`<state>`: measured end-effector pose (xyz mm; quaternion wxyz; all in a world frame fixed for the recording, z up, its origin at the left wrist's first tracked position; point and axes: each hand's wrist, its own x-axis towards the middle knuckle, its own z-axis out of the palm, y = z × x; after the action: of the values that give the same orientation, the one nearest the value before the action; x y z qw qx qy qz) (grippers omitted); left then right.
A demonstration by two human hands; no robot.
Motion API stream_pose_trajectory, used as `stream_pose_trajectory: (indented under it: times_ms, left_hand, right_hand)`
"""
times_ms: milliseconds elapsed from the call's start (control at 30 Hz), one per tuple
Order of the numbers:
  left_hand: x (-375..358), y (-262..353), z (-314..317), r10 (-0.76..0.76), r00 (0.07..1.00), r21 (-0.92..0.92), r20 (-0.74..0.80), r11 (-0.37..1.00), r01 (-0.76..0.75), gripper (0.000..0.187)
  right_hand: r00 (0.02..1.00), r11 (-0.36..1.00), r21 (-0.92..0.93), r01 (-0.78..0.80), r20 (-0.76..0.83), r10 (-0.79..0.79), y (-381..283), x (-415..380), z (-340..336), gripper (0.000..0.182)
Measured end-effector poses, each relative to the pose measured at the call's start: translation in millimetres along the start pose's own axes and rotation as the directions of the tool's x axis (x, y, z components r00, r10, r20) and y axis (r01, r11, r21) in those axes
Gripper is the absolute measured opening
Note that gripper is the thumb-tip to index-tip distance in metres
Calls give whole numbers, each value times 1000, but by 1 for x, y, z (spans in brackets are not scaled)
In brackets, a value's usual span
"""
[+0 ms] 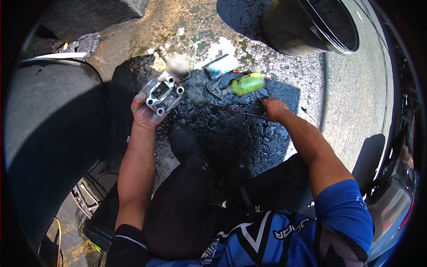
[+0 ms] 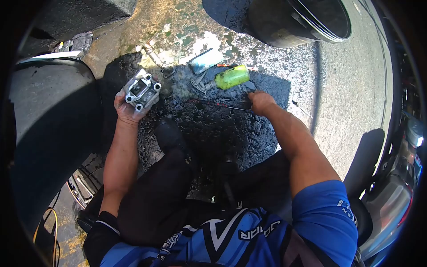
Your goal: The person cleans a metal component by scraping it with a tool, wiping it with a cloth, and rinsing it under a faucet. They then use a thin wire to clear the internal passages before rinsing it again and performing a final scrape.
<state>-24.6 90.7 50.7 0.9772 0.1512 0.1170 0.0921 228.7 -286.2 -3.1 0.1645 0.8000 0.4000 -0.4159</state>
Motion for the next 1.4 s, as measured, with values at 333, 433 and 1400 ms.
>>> stream_pose_trajectory:
  times_ms: [333,433,1400]
  left_hand:
    - [-2,3,-1,15,994,77,-107,997,-7,77]
    - [-1,3,8,42,994,137,-101,990,-28,73]
    - [-5,22,95,259,908,676,330,606,-419,101]
  right_hand:
    - [960,945,176,277,-20,-278,-28,-31,-76,25]
    - [920,864,317,392,-138,-367,-62,-68,-127,26]
    - [823,172,868,466,-354,-445,-172,-80,-136,48]
